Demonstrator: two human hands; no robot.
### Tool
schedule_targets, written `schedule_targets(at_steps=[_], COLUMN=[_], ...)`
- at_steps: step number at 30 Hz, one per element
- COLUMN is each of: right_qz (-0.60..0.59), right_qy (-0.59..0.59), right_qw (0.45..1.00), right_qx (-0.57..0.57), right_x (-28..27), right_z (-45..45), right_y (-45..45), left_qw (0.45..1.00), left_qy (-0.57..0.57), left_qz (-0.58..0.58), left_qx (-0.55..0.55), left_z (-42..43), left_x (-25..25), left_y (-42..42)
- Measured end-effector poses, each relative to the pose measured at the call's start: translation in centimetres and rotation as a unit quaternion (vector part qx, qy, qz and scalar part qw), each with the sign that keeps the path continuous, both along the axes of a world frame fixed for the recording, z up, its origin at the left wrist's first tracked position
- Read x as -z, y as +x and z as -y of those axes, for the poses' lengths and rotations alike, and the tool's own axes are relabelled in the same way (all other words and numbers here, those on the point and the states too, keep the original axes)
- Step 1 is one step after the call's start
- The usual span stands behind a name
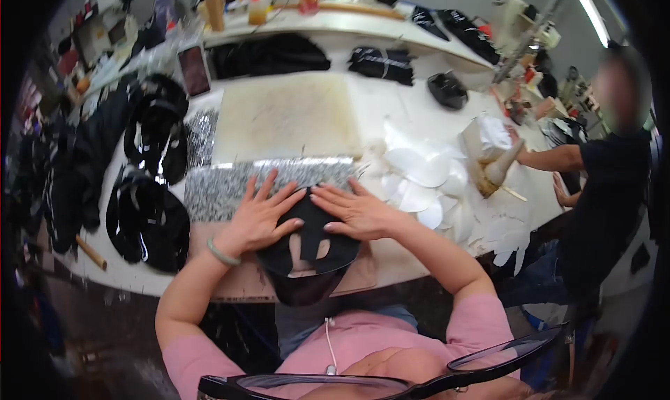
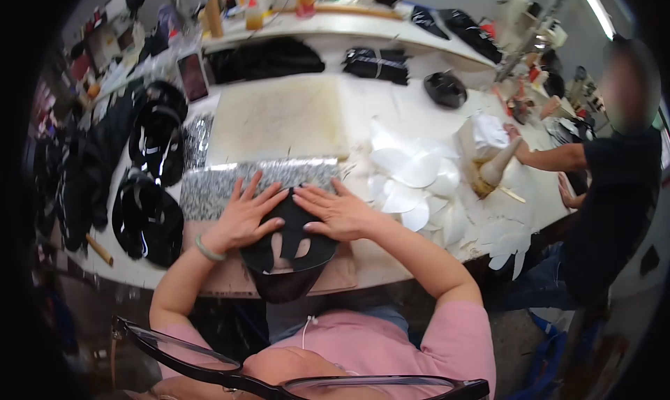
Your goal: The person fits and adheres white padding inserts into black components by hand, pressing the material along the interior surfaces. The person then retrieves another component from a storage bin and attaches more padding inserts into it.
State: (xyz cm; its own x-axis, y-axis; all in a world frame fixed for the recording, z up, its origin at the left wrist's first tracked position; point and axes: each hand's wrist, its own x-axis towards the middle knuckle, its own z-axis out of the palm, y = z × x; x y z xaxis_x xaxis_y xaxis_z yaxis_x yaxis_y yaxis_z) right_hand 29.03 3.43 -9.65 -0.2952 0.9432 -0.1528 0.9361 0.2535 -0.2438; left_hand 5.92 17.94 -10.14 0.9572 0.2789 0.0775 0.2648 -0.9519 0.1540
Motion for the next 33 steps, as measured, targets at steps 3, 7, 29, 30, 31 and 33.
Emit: schedule_targets(at_steps=[3,7,29,30,31,33], right_qz=[0.046,0.012,-0.177,-0.209,-0.174,-0.155], right_qy=[0.058,0.144,0.095,0.087,0.180,0.182], right_qw=[0.997,0.989,0.966,0.959,0.952,0.958], right_qx=[0.032,0.043,-0.161,-0.171,-0.178,-0.161], right_x=[0.8,1.8,0.0,-0.1,0.7,0.9], right_z=[-2.4,-4.0,-1.0,-0.6,-0.6,-0.5], right_y=[-0.4,-1.4,-4.5,-4.6,-5.1,-5.7], left_qw=[0.999,0.993,0.932,0.934,0.949,0.965], left_qy=[0.005,0.007,-0.314,-0.312,-0.271,-0.207], left_qz=[0.010,0.039,0.031,0.060,0.023,-0.029], left_qx=[-0.034,-0.110,-0.177,-0.161,-0.161,-0.156], left_z=[0.1,0.3,-0.1,-1.2,-1.8,-3.1], left_x=[0.5,1.2,-5.4,-5.4,-6.3,-6.9], left_y=[-0.1,-0.4,-3.7,-2.9,-1.8,-0.4])
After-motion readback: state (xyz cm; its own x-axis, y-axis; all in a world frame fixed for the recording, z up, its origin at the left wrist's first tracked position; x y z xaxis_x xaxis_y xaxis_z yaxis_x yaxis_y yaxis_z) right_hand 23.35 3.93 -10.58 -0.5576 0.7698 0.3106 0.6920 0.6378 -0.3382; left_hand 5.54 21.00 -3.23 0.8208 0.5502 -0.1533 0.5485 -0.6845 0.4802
